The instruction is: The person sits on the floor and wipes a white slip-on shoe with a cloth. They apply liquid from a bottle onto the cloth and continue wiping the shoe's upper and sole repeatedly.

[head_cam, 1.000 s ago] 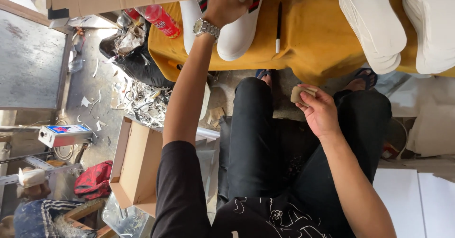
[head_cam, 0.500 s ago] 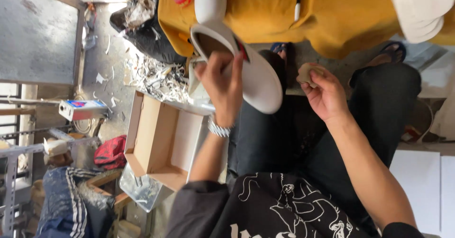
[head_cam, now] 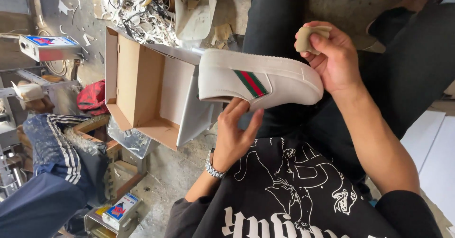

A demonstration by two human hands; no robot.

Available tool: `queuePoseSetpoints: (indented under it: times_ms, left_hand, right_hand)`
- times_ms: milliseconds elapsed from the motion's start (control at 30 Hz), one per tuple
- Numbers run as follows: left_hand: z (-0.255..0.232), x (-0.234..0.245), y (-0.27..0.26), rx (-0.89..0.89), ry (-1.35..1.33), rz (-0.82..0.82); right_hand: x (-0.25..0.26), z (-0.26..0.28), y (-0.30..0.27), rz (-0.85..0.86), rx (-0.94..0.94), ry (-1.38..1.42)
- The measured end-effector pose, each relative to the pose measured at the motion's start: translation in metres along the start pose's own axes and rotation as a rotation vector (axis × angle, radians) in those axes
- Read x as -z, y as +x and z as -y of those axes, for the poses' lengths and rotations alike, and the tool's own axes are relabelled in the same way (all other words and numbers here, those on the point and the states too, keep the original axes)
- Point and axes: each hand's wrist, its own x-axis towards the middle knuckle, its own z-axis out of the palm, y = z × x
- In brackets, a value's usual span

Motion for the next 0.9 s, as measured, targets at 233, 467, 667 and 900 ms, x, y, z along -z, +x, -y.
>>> queuePoseSetpoints:
  times_ms: [233, 467, 667, 900]
  left_hand:
    - [0.03, -0.011, 0.004, 0.33, -0.645, 0.59]
    - [0.033, -0.051, -0.014, 0.476, -0.664, 0.535]
    - [0.025, -0.05, -0.017, 0.554, -0.837, 0.285]
    - [0.033, -0.065, -0.023, 0.933, -0.981, 0.113]
  right_hand:
    - [0.015, 0.007, 0.004, 0.056, 0.089, -0.034]
    - [0.013, 0.006, -0.001, 0.141, 0.25, -0.399]
    - [0.0, 0.015, -0.002, 0.035, 0.41, -0.488]
    - [0.013, 0.038, -0.056, -0.064, 0.594, -0.539]
